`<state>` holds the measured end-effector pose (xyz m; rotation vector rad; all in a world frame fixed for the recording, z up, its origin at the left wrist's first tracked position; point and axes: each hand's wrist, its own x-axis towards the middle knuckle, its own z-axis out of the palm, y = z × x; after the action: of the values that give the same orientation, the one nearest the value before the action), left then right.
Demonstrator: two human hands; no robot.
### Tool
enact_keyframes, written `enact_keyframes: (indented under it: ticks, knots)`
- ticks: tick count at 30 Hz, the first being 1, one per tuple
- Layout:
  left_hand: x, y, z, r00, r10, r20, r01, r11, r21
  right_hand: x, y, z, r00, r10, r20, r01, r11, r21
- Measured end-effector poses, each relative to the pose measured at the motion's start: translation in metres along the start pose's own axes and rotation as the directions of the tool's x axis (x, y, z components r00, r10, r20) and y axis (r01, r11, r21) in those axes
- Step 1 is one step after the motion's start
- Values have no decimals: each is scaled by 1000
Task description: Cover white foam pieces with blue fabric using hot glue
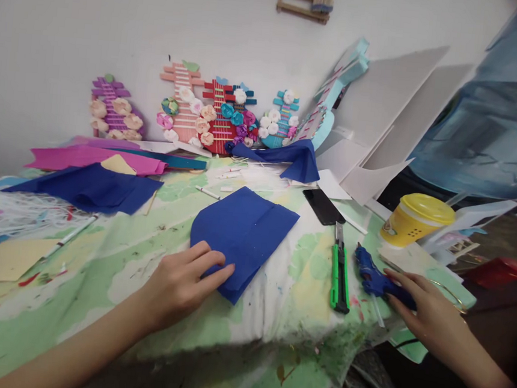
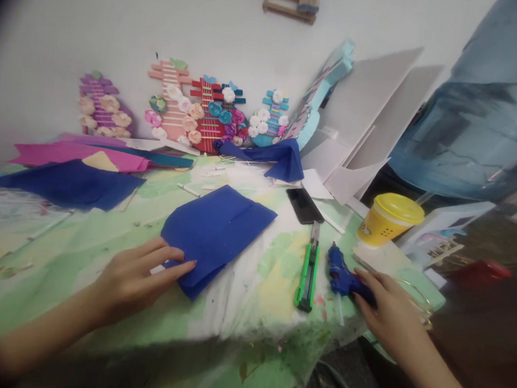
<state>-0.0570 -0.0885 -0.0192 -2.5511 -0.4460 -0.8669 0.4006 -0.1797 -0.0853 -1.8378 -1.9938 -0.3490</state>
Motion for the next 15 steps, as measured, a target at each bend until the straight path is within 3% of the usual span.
enact_keyframes:
  ticks: [4, 7, 15]
  knots:
    - [0, 8, 3, 1000, 28, 3, -28, 998, 51, 9, 4, -2, 996, -60, 65, 58, 998, 32]
    - [0, 14, 5, 999, -21, -25, 23, 998, 59, 12, 5, -4, 991, -57, 118, 51, 997, 50]
    - [-8, 22, 5, 995, -82, -55, 84, 996, 36, 15, -11, -20, 992, -28, 125, 18, 997, 80]
